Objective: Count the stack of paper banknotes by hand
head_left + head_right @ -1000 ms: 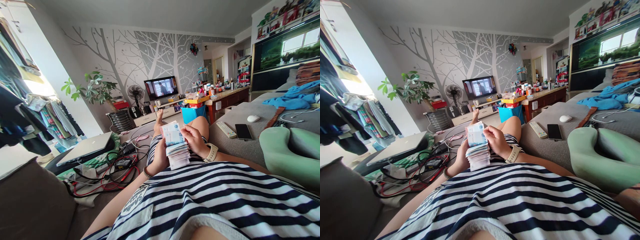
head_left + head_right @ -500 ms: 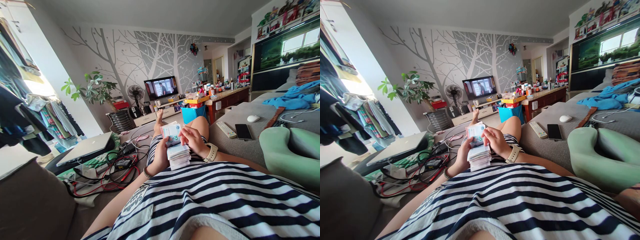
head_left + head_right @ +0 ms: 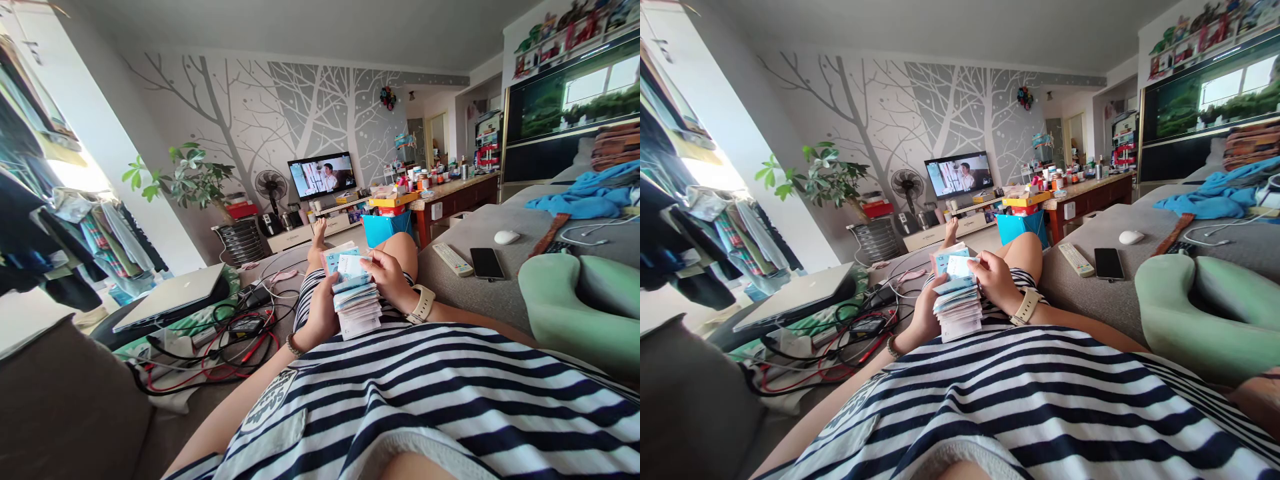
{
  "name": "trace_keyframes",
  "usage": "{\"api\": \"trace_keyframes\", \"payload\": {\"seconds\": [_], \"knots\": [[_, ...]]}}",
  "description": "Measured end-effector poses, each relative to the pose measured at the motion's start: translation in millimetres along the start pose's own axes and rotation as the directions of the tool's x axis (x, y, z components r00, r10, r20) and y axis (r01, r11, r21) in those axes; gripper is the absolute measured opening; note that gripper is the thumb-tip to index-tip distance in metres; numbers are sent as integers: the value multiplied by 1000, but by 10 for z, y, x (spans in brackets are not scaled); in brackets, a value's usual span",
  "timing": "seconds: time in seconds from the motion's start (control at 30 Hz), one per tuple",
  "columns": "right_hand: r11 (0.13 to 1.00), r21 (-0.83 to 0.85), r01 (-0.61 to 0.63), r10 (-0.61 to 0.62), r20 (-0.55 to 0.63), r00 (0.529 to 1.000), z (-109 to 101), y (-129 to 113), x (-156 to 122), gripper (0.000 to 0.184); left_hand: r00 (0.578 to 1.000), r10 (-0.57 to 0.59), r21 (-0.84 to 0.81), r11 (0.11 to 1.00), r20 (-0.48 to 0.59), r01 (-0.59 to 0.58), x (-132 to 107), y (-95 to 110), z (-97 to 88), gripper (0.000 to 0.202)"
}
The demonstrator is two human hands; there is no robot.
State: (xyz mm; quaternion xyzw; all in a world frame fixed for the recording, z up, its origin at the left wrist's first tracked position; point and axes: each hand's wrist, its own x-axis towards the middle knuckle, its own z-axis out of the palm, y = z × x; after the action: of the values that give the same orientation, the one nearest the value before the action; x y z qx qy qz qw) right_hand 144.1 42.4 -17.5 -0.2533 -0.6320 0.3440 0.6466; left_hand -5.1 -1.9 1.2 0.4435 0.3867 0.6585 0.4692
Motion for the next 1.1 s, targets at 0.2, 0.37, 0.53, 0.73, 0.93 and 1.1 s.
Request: {"api": "trace_keyframes", "payload": {"seconds": [0.2,0.37,0.53,0.73,0.93,1.1], "knots": [[995,3,102,-102,28,994,-8,-83,-49,42,999,51,101,994,-4,-50,-77,115,63,21],[995,-2,100,-100,30,995,-9,-109,-52,45,989,147,255,957,-27,-135,-191,224,49,17],[995,-14,95,-94,29,995,-6,-121,-50,47,983,180,266,946,44,-185,-230,262,56,18],[997,-18,76,-75,39,996,-13,-118,-51,48,995,89,94,991,43,-92,-202,244,56,18],[997,2,79,-79,36,996,-9,-118,-54,48,996,84,125,988,34,-88,-204,253,68,19],[996,17,89,-90,38,995,-9,-110,-51,46,994,103,196,975,25,-106,-213,261,84,21]]}}
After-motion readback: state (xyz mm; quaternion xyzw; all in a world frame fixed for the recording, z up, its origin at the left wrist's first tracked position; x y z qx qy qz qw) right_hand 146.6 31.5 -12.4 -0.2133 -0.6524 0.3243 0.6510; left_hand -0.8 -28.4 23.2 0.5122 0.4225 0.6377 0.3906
